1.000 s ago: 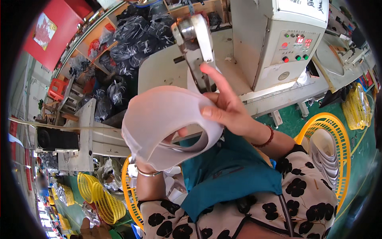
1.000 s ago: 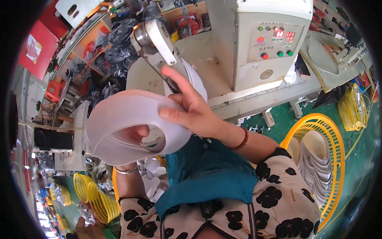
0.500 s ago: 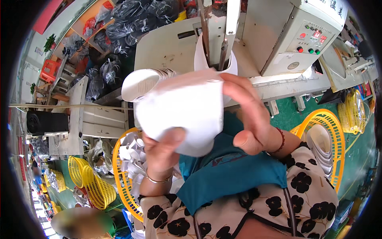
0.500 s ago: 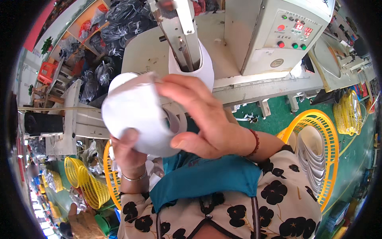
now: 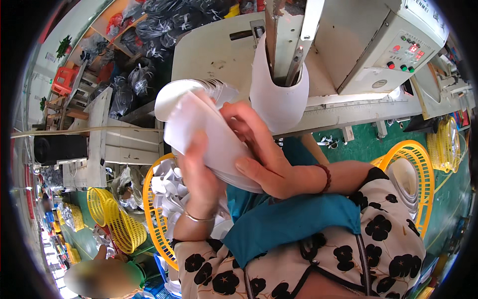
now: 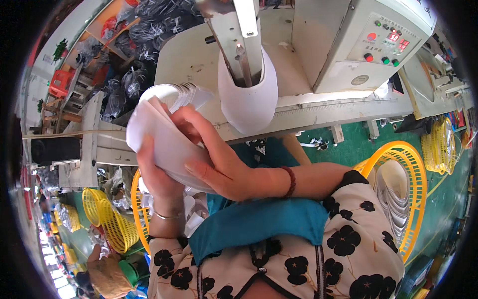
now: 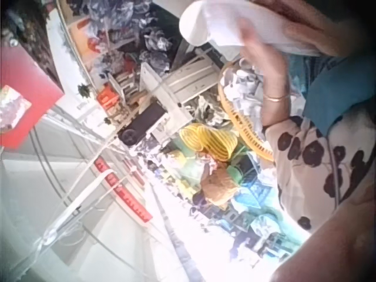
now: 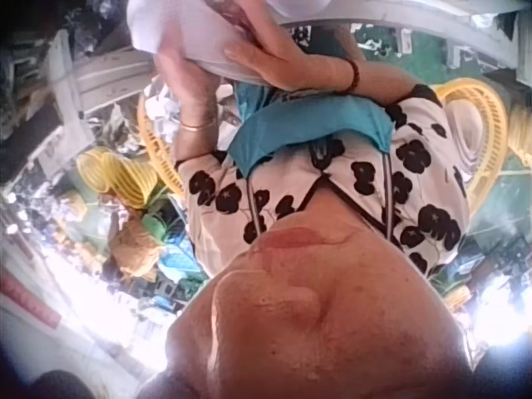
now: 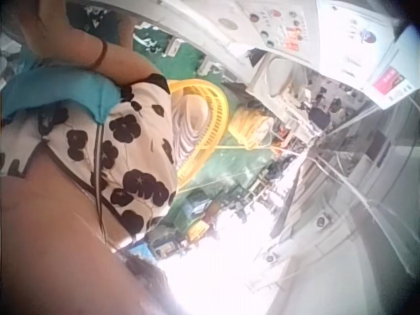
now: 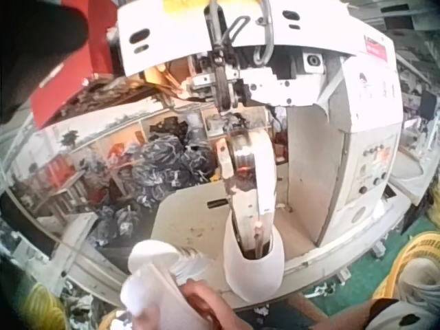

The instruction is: The person stitches together white shoe upper components using a post-bed industrial sewing machine.

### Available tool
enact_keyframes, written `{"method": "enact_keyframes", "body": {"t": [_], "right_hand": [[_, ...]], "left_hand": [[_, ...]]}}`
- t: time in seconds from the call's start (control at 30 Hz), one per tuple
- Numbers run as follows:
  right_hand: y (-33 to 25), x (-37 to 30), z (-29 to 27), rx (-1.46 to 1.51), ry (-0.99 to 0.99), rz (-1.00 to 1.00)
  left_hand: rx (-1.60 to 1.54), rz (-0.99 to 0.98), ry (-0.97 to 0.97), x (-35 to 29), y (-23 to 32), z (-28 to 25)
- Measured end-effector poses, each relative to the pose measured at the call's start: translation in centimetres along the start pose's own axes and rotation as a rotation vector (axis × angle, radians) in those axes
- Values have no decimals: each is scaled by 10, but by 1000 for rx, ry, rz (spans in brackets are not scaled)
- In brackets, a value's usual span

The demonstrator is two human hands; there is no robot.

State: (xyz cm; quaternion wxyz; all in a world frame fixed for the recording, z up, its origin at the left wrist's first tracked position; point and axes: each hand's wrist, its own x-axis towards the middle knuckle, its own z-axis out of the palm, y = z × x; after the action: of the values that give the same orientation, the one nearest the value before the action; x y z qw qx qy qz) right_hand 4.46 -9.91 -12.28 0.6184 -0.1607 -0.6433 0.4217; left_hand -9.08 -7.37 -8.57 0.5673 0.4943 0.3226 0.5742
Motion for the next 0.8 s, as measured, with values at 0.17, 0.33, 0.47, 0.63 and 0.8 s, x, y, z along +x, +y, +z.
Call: {"method": "enact_keyframes", "body": {"t": [0.17,0.33,0.47,0.63,0.8], "right_hand": [[-3,-21,-22,-435,-10,-32],[-16,-32,-44,-445,65,107],[-12,-32,-44,-486,14,59],[-26,-31,-69,-697,51,49],[0,-33,-123,-854,421,68]], "left_hand": [[478,222,-44,43,46,-17],[2086,338,-320,96,37,-58],[1828,319,-601,132,-41,-112],[1238,-53,-565,152,-70,-102],[1689,54,-261,137,-71,-79]]}}
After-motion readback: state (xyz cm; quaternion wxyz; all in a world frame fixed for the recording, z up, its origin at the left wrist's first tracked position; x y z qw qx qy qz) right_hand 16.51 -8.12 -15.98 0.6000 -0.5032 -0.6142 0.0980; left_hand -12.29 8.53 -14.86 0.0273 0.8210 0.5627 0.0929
